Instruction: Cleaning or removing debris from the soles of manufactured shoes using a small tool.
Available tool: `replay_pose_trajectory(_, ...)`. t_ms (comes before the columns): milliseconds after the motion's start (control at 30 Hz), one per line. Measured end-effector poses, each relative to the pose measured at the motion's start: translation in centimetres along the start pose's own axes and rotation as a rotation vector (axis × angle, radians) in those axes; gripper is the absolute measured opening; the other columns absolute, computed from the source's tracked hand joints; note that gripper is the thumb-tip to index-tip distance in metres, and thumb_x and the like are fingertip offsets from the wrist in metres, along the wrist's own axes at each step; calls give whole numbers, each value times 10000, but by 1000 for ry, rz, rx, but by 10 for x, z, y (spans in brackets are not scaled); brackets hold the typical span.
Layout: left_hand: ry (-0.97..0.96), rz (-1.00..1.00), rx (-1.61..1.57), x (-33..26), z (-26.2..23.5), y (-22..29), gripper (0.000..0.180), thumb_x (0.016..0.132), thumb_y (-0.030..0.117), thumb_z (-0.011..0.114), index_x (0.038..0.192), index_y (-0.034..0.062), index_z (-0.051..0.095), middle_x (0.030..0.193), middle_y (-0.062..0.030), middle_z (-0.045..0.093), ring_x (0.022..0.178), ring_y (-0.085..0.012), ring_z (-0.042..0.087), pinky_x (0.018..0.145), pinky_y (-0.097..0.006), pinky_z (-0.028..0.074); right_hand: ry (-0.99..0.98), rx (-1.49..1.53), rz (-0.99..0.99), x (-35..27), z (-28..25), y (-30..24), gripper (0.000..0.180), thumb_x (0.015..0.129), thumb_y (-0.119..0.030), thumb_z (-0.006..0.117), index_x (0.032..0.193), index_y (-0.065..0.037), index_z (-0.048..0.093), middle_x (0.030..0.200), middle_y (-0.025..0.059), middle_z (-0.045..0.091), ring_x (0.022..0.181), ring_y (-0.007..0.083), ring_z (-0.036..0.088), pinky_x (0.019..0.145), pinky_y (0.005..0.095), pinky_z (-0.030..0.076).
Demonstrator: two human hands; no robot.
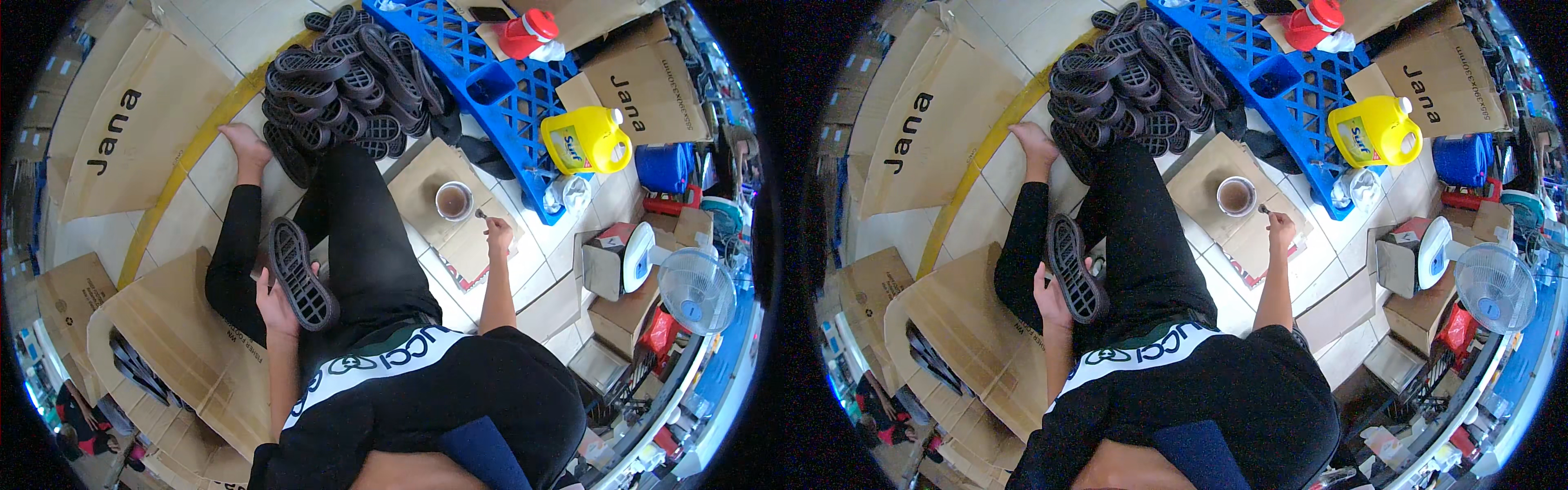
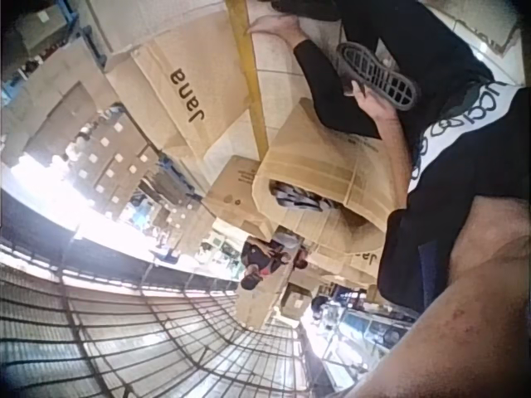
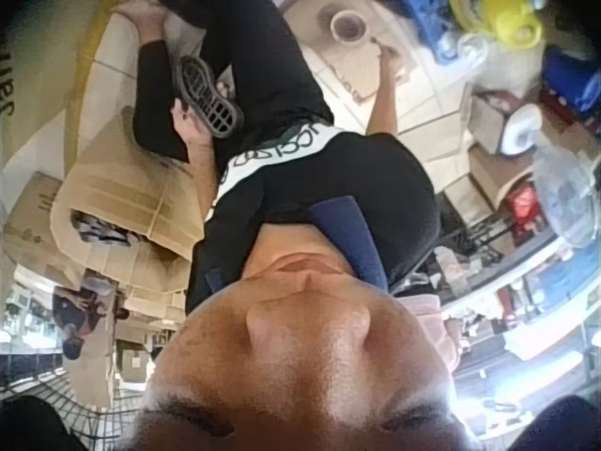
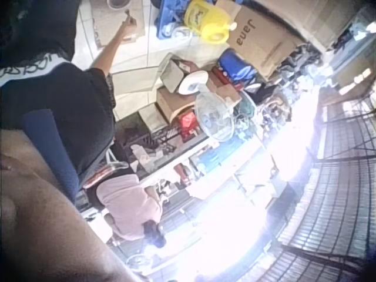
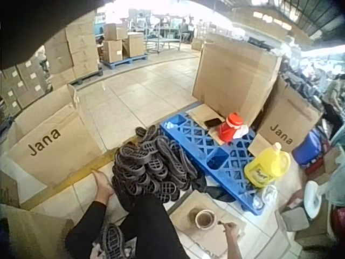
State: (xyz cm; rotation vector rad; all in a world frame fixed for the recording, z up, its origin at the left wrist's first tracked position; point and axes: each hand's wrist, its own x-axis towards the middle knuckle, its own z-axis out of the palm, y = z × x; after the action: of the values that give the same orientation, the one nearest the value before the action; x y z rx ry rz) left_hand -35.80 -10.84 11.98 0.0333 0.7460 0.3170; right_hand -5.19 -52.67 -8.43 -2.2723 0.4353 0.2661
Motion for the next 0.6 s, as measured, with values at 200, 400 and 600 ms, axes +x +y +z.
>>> replay_pose_trajectory(200, -56, 12, 65, -1, 2, -4, 697, 971, 446, 428, 1443, -59, 338, 1422, -273, 439, 1229, -430, 519, 1013, -506, 463, 31, 165, -131, -29, -6, -78, 221, 876, -198, 658, 958, 0, 709, 710, 64, 648, 635, 123, 622, 544, 254, 468)
replay_pose_trajectory(400, -86, -23, -134, 1, 7, -3, 717, 972, 496, 370, 1466, -20, 317, 1430, -318, 407, 1261, -458, 480, 1082, -499, 393, -29, -270, -332, -5, 41, -60, 206, 808, -197, 674, 870, -7, 725, 777, 182, 705, 727, 317, 693, 705, 409, 531)
replay_pose_trajectory(600, -171, 63, 198, -11, 42, -2, 712, 987, 525, 262, 1468, 5, 331, 1380, -266, 492, 1202, -439, 532, 1077, -525, 375, -406, 772, 25, -47, 81, -176, 253, 940, -247, 600, 994, -8, 665, 947, 117, 720, 727, 159, 646, 620, 307, 508)
